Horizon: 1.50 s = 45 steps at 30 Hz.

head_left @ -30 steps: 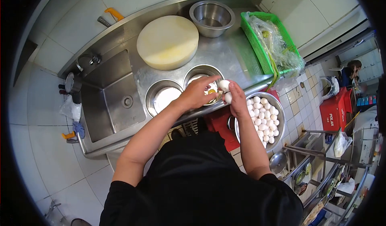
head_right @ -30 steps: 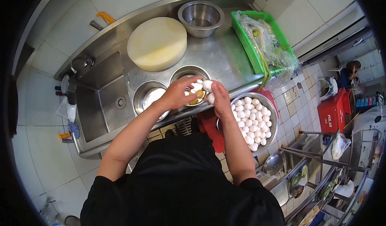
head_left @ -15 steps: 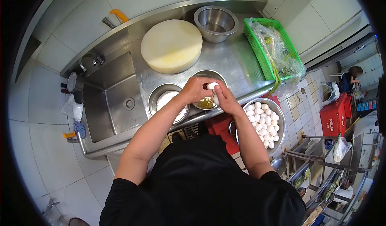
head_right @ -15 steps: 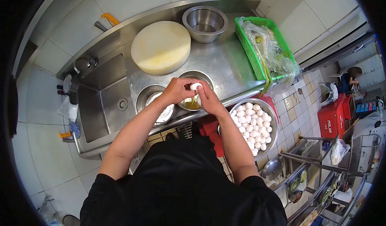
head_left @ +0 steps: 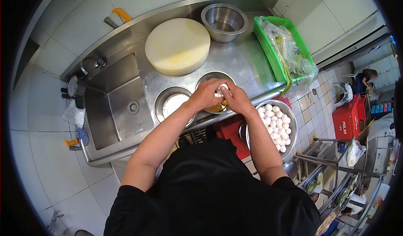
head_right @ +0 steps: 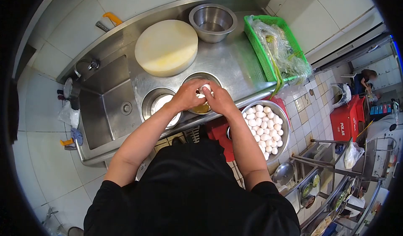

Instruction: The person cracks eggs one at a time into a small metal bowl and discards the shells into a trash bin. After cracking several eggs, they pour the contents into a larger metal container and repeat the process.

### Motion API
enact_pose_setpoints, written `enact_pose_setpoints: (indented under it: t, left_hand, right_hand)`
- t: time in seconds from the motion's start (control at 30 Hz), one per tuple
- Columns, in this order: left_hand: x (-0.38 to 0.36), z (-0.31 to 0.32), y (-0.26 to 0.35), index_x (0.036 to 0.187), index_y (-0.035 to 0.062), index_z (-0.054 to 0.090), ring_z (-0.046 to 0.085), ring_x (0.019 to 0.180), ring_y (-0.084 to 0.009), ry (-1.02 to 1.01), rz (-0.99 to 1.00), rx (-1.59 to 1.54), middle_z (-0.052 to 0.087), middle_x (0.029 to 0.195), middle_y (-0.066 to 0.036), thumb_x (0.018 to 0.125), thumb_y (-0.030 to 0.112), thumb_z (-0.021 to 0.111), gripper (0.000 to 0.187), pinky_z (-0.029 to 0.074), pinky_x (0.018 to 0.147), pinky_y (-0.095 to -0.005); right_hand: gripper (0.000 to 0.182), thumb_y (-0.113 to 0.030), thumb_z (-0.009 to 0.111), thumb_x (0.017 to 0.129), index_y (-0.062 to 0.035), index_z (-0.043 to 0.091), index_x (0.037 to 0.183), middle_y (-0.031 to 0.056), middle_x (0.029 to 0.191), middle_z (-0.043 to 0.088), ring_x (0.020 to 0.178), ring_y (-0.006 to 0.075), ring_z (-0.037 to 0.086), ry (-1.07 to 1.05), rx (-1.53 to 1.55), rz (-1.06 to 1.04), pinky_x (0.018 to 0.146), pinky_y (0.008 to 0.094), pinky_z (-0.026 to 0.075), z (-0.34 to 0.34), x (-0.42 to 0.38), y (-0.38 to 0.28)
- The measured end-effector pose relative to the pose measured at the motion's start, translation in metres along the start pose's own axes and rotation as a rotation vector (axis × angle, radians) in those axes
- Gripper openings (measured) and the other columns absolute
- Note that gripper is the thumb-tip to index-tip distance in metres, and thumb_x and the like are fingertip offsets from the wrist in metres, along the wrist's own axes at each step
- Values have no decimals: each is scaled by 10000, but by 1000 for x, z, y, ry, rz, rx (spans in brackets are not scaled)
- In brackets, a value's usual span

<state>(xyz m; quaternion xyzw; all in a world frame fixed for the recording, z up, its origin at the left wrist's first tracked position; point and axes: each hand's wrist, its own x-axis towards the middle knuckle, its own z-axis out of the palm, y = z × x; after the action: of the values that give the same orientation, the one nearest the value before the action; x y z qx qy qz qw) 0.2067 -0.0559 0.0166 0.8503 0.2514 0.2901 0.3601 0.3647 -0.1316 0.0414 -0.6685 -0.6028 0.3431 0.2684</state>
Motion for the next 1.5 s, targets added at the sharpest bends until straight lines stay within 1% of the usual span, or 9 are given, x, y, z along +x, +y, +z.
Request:
enact_pose_setpoints:
  t: [0.13,0.2,0.33,0.47,0.67,0.77,1.1,1.37,1.5]
  left_hand:
    - [-3,17,-22,1127,23,642,658,952,-230,93,-409,-505,684,982,-110,800,117,666,341,540,821,-357]
    - [-4,10,-33,1124,1,611,647,907,-180,78,-574,-774,653,997,-95,816,93,654,324,562,796,-330]
    - [-13,-10,-35,1114,-12,529,624,831,-204,234,-775,-1349,584,1010,-106,822,64,632,318,579,851,-359]
    - [-14,-3,-40,978,21,570,613,818,-190,255,-792,-1290,603,977,-109,858,103,627,156,569,830,-357]
    - [-10,4,-16,958,23,650,647,898,-173,-7,-720,-728,680,974,-109,825,118,728,181,548,771,-323]
    - [-3,14,-3,1070,40,675,667,924,-211,-18,-243,-290,700,994,-107,803,191,755,316,533,805,-340]
    - [-3,5,6,1088,62,691,661,896,-353,-48,-133,-108,693,957,-181,733,250,710,402,519,813,-391]
    - [-4,1,2,1109,78,696,676,934,-305,-36,-173,-42,705,1023,-151,739,211,694,393,524,842,-360]
    - [0,-8,-3,1140,86,685,663,995,-312,-58,-144,27,691,1083,-156,733,168,683,416,516,890,-363]
  right_hand:
    - [321,-206,506,961,7,546,1198,160,1084,639,1024,286,624,99,500,147,876,363,486,5,2,52]
    - [320,-172,519,942,3,549,1208,107,1020,635,983,217,623,244,1476,285,850,325,498,-8,-5,81]
    - [342,-183,576,932,1,542,1218,136,1101,598,1020,248,605,401,1259,291,850,339,504,-3,-25,112]
    - [444,-163,609,902,-38,495,1313,254,1190,546,1094,406,560,414,-349,98,926,433,472,32,-47,141]
    - [433,-216,599,943,-43,473,1320,193,1028,618,926,304,634,678,-231,-50,793,385,514,41,-35,150]
    - [318,-299,518,1013,-52,522,1213,33,885,602,569,54,503,321,894,258,512,209,418,19,-35,58]
    - [367,-364,360,1058,-64,525,1191,10,800,538,621,76,486,114,746,50,553,235,421,46,-15,41]
    - [400,-371,357,1056,-42,476,1250,19,766,500,605,91,461,45,438,-92,553,272,416,29,-10,35]
    - [400,-293,380,1047,-8,429,1324,177,1058,583,923,273,587,83,135,-232,819,383,472,25,3,42]
